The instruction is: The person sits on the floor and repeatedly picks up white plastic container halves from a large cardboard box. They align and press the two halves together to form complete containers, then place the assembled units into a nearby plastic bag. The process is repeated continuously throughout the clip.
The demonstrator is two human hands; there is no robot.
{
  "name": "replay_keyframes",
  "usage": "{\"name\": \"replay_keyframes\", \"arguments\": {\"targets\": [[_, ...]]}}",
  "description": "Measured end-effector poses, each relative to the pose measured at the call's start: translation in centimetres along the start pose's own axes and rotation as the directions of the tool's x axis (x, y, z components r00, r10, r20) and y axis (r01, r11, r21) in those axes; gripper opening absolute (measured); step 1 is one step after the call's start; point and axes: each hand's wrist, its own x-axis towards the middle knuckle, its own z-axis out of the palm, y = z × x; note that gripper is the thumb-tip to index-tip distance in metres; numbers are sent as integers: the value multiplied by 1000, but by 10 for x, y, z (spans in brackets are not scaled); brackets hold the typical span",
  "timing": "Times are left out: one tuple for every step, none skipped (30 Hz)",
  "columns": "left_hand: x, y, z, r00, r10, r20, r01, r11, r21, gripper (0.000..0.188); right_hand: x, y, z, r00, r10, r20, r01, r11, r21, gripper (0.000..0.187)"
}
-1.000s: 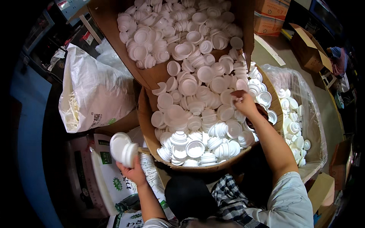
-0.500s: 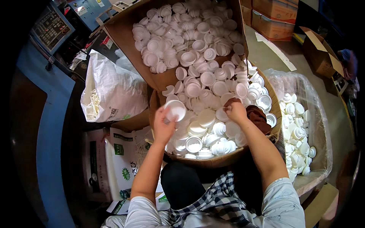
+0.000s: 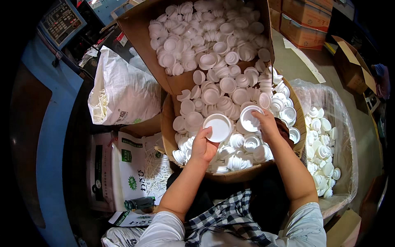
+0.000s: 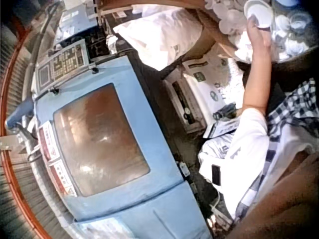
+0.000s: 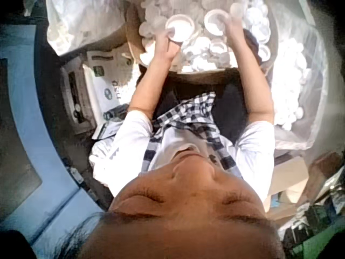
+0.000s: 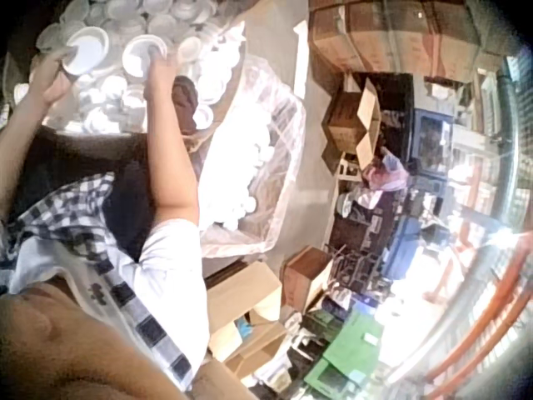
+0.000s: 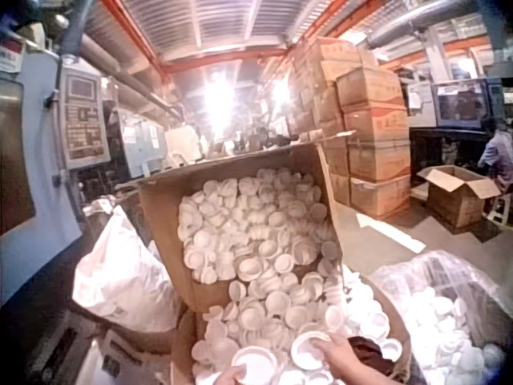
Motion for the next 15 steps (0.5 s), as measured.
{"name": "replay_keyframes", "arguments": {"targets": [[-1,-1,2,998,-66,12,67,996,-54,36,1,0,0,1000,17,-19,-17,999,32,30],[-2,-1,3,991,-100,91,110,988,-105,35,1,-1,1,999,35,-37,-33,997,64,30],[-4,0,4,977,-129,170,155,976,-152,36,1,-2,4,986,98,-133,-96,995,24,33],[-4,-2,2,956,-153,251,205,959,-197,36,1,-1,6,990,99,-102,-98,995,17,33],[-3,-4,-1,946,-151,287,208,962,-177,43,1,0,7,992,101,-71,-101,995,9,34],[-3,-7,-1,940,-158,301,221,957,-189,44,2,2,8,994,103,-40,-103,995,1,35],[-5,-7,0,936,-160,313,230,952,-200,45,0,0,13,991,128,29,-126,990,-61,37],[-6,-8,0,932,-162,325,239,948,-211,46,-3,-3,18,982,166,86,-164,986,-32,38],[-7,-9,-2,933,-169,317,246,944,-220,50,-10,-7,22,969,203,144,-204,979,-5,40],[-7,-8,-2,929,-156,336,239,945,-224,51,-17,-15,29,951,234,204,-242,970,19,42],[-7,-8,-2,924,-142,356,232,946,-227,52,-20,-17,31,927,224,300,-258,963,77,50],[-7,-8,-3,918,-128,375,226,946,-231,52,-22,-16,31,917,209,341,-259,959,110,52],[-6,-7,-3,925,-124,360,210,955,-212,51,-23,-17,31,906,189,380,-259,955,145,54],[-5,-6,-4,931,-119,345,194,962,-192,49,-24,-18,30,893,167,418,-261,949,179,56],[-3,-6,-5,937,-115,331,179,969,-172,47,-23,-19,28,874,161,458,-266,948,174,59]]}}
